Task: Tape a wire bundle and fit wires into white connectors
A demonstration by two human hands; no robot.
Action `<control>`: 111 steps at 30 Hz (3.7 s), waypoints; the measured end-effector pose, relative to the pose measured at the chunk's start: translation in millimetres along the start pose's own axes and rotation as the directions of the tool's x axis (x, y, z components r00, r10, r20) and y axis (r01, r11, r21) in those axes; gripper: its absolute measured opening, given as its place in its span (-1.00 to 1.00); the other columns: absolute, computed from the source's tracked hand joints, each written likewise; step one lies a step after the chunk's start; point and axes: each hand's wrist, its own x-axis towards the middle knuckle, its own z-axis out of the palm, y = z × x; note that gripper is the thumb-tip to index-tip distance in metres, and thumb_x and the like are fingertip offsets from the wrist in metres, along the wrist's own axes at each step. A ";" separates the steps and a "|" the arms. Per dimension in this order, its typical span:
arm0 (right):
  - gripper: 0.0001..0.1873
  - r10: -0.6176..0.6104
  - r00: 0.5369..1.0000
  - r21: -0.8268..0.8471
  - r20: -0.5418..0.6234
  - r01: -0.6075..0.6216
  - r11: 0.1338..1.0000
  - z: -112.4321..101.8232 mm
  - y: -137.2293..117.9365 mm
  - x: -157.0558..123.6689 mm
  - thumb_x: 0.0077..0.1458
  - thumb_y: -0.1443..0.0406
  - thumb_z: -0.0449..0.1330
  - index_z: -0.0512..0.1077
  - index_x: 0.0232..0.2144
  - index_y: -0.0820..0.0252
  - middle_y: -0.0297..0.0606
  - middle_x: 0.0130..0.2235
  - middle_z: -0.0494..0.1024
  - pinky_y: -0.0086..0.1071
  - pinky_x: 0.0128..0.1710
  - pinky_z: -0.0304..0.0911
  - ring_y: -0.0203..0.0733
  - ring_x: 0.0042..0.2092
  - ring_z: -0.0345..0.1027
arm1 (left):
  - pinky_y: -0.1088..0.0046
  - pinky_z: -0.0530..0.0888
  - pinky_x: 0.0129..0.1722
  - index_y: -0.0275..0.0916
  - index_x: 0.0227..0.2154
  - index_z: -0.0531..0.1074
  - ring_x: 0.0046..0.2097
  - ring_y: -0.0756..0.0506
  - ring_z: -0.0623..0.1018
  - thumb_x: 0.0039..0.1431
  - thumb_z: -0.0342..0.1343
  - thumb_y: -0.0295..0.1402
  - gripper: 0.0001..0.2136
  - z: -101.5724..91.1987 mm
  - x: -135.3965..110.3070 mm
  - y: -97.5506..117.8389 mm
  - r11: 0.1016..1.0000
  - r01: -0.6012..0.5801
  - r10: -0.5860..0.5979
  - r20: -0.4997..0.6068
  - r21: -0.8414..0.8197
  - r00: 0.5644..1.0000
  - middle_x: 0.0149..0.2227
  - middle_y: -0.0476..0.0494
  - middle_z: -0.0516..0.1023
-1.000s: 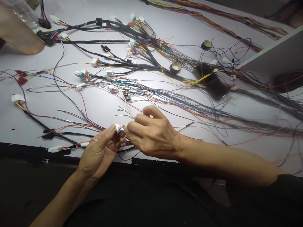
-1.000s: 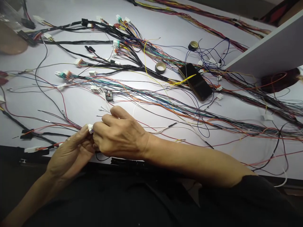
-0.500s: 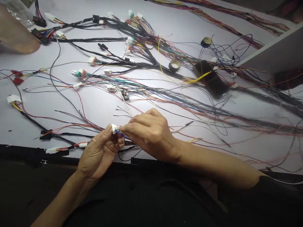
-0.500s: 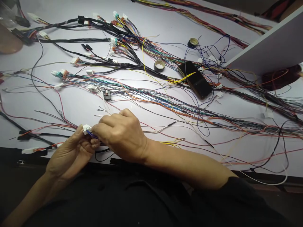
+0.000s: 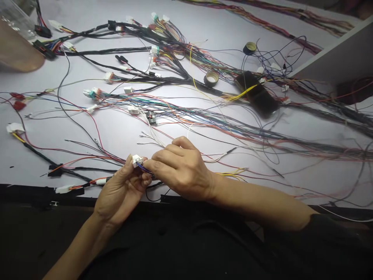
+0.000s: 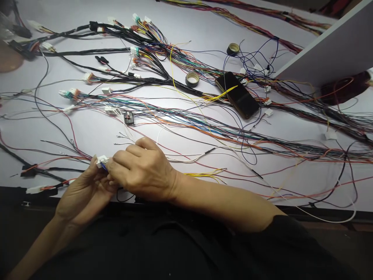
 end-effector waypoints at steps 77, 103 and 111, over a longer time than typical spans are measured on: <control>-0.77 0.118 0.988 0.111 -0.100 -0.107 0.988 12.8 -10.3 -3.8 0.35 0.41 0.02 0.46 -0.29 0.28 -0.31 -0.39 0.51 -0.30 -0.21 0.07 -0.33 -0.33 0.34 | 0.54 0.49 -0.39 -0.26 -0.50 0.55 -0.45 0.03 0.45 -0.05 0.41 -0.17 -0.74 -12.4 6.2 -10.0 0.913 -0.291 0.260 0.141 0.285 0.955 -0.48 -0.03 0.52; -0.82 0.152 0.983 0.169 -0.107 -0.132 0.977 18.7 -8.0 -6.4 0.35 0.39 0.03 0.44 -0.22 0.23 -0.29 -0.33 0.55 -0.36 -0.14 0.10 -0.35 -0.29 0.37 | 0.60 0.55 -0.37 -0.22 -0.44 0.61 -0.43 0.04 0.54 -0.26 0.51 -0.25 -0.71 -11.9 7.7 -3.1 0.881 -0.366 0.362 0.072 0.300 0.929 -0.45 -0.01 0.59; -0.79 0.144 0.987 0.172 -0.069 -0.131 0.976 20.3 -7.4 -8.4 0.36 0.36 0.02 0.46 -0.23 0.22 -0.29 -0.33 0.56 -0.35 -0.15 0.09 -0.36 -0.30 0.37 | 0.59 0.55 -0.38 -0.22 -0.45 0.61 -0.43 0.04 0.54 -0.29 0.52 -0.25 -0.70 -13.7 10.3 -6.0 0.877 -0.363 0.359 0.074 0.314 0.930 -0.45 -0.02 0.60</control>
